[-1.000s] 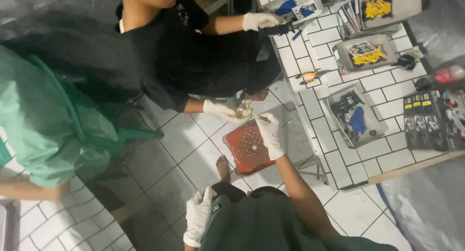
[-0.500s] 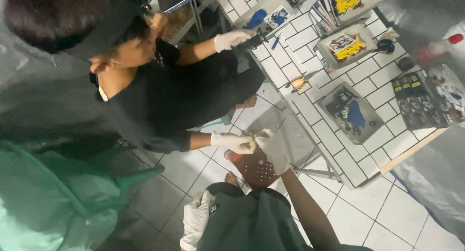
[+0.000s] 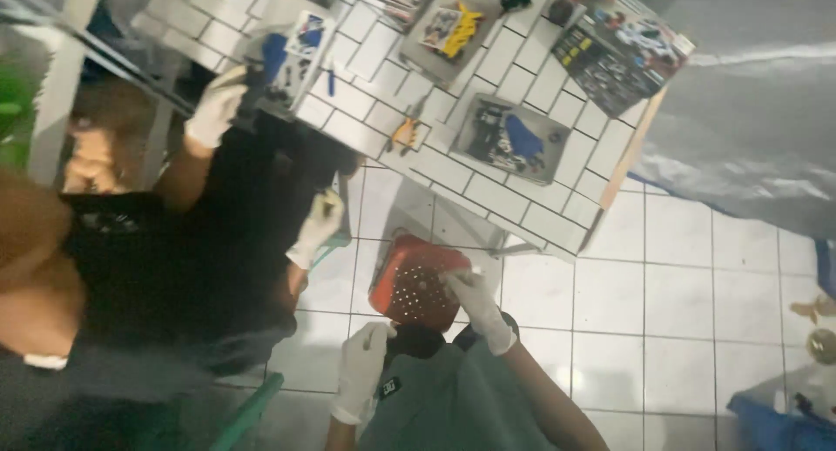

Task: The person assembles a blue toy car on a tiled table. They attach wheels and other components to the car's chassis, using a blue cloth to wipe parts. The person also briefly moves a tray and a red box on the table.

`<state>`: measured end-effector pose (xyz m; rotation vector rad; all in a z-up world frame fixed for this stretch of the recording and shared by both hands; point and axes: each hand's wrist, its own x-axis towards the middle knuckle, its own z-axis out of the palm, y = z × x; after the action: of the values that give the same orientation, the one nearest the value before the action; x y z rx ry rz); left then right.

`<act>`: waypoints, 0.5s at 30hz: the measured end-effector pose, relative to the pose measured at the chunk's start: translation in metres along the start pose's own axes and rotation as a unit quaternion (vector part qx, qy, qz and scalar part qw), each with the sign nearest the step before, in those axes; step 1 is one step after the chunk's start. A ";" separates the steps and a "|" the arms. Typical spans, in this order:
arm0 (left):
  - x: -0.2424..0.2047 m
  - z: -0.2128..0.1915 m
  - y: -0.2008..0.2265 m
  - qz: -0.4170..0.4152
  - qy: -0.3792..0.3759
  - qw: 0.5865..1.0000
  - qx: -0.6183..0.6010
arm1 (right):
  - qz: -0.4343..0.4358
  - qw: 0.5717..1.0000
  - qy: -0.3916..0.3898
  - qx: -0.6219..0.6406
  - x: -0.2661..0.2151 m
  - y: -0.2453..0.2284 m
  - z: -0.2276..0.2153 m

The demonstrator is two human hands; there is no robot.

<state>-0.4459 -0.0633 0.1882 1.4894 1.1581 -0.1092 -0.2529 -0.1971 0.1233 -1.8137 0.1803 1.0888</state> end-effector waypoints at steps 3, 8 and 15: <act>0.057 0.033 0.041 0.133 -0.075 0.985 0.083 | 0.144 0.984 0.021 -0.100 -0.048 -0.029 -0.051; 0.160 0.127 0.141 0.101 -0.057 0.984 0.134 | 0.109 0.986 0.115 -0.051 -0.001 -0.015 -0.142; 0.284 0.240 0.195 0.012 0.137 0.990 -0.040 | -0.018 0.982 0.186 -0.005 0.120 -0.070 -0.240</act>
<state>-0.0435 -0.0540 0.0690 1.4778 1.3472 0.1618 -0.0007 -0.3119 0.1104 -2.0101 0.3624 0.7184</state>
